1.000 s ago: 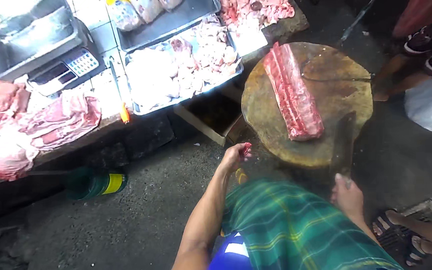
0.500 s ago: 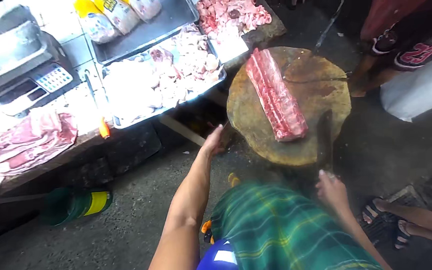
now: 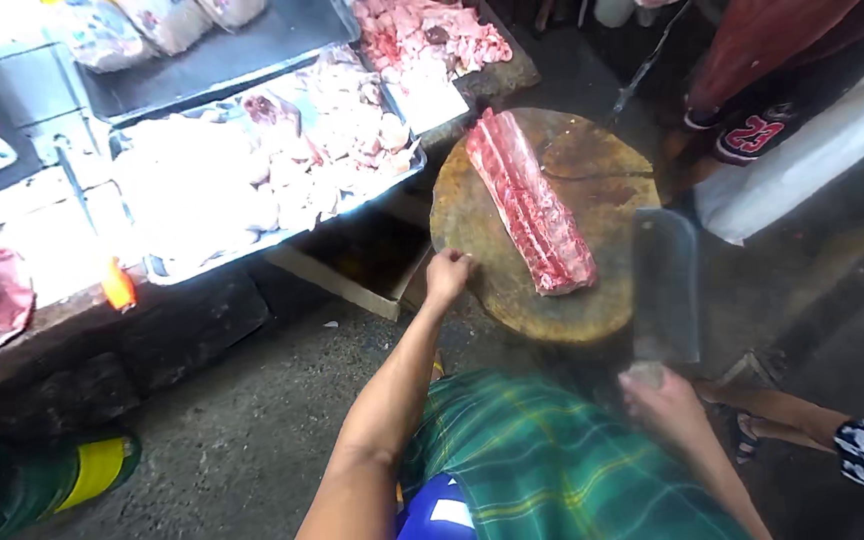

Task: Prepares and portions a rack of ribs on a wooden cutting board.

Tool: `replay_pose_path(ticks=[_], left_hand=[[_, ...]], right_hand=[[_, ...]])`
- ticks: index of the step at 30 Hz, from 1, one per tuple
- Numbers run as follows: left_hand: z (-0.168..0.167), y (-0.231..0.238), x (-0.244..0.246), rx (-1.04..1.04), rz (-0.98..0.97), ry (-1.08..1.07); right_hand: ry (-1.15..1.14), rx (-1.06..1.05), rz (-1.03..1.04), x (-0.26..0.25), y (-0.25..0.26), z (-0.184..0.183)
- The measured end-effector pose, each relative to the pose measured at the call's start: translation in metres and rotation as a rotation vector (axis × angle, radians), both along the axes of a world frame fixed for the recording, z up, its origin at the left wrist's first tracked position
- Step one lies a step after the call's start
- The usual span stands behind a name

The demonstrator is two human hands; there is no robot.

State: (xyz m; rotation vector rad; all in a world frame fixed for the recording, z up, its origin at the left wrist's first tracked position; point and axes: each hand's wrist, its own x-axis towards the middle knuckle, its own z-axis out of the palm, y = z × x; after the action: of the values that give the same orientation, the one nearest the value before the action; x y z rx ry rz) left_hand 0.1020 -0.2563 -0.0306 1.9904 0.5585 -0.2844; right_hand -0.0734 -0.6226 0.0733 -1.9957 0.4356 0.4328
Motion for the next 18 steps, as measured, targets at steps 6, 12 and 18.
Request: replay_pose_path(ticks=[6,12,18], left_hand=[[0.003,-0.02,0.079,-0.354,-0.194,0.042],[-0.011,-0.049,0.106,-0.434,-0.301,0.063],[0.002,0.003,0.09,-0.084,-0.305,-0.118]], right_hand=[[0.195,-0.216,-0.177,-0.007,0.081,0.008],[0.16,-0.386,-0.299,-0.012,0.135,0.013],[0.039,-0.392,-0.103,0.027,0.171,0.044]])
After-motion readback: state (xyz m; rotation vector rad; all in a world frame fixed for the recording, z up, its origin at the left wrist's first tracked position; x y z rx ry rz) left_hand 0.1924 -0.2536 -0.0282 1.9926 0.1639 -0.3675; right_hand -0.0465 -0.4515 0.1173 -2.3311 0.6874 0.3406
